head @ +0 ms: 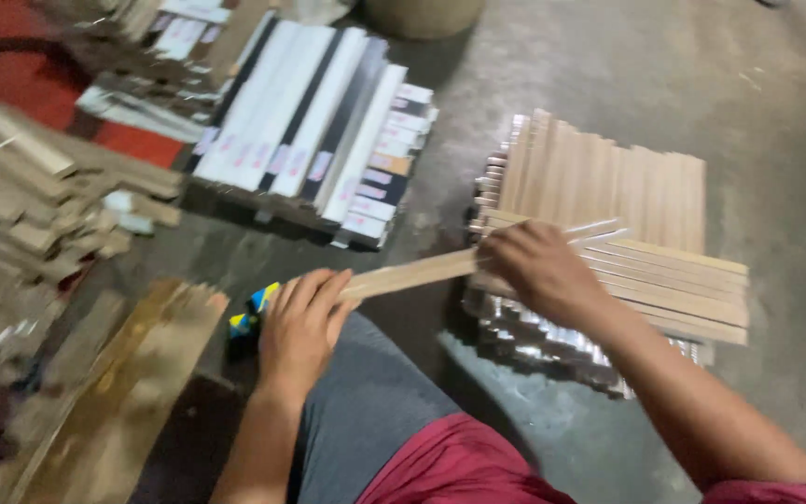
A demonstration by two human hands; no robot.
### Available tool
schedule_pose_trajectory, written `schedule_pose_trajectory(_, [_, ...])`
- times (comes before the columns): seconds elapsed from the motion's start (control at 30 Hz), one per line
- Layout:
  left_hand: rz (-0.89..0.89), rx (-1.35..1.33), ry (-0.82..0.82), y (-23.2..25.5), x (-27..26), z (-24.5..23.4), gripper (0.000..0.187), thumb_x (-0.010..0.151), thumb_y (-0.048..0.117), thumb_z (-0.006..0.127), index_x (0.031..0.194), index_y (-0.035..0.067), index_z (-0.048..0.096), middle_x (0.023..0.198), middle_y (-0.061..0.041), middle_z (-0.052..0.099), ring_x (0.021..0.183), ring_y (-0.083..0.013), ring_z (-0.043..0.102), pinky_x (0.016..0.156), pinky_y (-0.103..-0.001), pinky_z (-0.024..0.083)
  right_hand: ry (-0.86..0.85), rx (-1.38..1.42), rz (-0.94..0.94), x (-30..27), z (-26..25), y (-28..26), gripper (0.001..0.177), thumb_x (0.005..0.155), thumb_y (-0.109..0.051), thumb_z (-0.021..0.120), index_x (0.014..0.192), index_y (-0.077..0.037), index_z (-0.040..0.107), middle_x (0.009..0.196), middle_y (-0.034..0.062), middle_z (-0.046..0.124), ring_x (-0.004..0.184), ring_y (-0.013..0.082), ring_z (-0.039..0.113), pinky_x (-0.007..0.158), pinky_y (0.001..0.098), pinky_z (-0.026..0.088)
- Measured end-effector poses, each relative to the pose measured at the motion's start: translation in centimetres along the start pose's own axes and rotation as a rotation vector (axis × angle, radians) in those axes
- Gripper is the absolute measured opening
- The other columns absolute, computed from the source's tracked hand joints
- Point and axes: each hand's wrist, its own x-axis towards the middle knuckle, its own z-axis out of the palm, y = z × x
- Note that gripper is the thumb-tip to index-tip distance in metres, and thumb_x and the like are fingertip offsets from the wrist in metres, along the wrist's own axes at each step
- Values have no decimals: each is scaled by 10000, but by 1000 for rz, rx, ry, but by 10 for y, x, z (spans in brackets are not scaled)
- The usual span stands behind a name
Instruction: Punching holes in wooden and plastic strips using a manual machine and stacking them.
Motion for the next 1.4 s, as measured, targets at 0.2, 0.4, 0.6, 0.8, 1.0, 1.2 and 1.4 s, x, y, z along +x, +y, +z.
schedule_pose_trajectory(0.2, [25, -347, 12, 23, 84, 144, 282, 983, 61, 613, 1250, 72, 701, 1219, -104, 648, 1101, -345, 606, 952, -453, 523, 175, 13, 266, -73, -7, 101, 282, 1036, -267, 576, 1257, -136, 692, 1247, 25, 706, 1010, 235, 548, 870, 359, 421])
schedule_pose_trajectory(0.4, [-87, -513, -319, 72, 136, 184, 450, 991, 57, 587, 1438, 21, 545, 1546, -105, 497, 1316, -337, 568, 1120, -430, 480, 282, 36, 389, -117, 6, 160, 213, 1049, -186, 620, 1229, -108, 704, 1201, 56, 710, 950, 276, 547, 834, 391, 441])
schedule_pose_trajectory(0.6, [-333, -591, -581, 101, 151, 179, 586, 1049, 181, 502, 1603, 144, 317, 1722, 3, 184, 1535, -337, 292, 1205, -502, 328, 180, 103, 521, -126, 14, 187, 257, 1067, -202, 569, 1264, -85, 686, 1233, 88, 684, 1057, 293, 566, 929, 426, 457])
schedule_pose_trajectory(0.8, [-388, -602, -653, 101, 142, 194, 645, 1045, 207, 491, 1629, 152, 224, 1739, 19, 135, 1511, -366, 322, 1171, -519, 346, -53, 248, 688, -121, 12, 185, 371, 1015, -247, 586, 1354, -105, 634, 1322, 113, 639, 1160, 296, 626, 973, 437, 532])
schedule_pose_trajectory(1.0, [-493, -709, -639, 102, 127, 206, 749, 1053, 252, 481, 1647, 177, 31, 1753, -24, 27, 1602, -278, 116, 1247, -543, 184, -118, 306, 755, -102, 11, 174, 453, 1016, -379, 536, 1294, -35, 634, 1260, 168, 673, 1153, 325, 619, 984, 457, 492])
schedule_pose_trajectory(1.2, [-488, -755, -649, 103, 129, 201, 765, 1054, 230, 471, 1645, 181, -12, 1752, -21, -58, 1613, -265, 52, 1266, -513, 148, -2, 410, 946, -96, -10, 166, 421, 1048, -320, 564, 1304, 0, 658, 1288, 201, 694, 1134, 368, 664, 942, 503, 537])
schedule_pose_trajectory(1.4, [-612, -829, -709, 102, 142, 190, 786, 1017, 222, 454, 1651, 182, -8, 1752, 32, -50, 1612, -198, 43, 1275, -442, 130, -125, 218, 1381, -161, 0, 216, 642, 1096, -584, 390, 1376, -88, 686, 1360, 212, 681, 1207, 460, 628, 924, 617, 501])
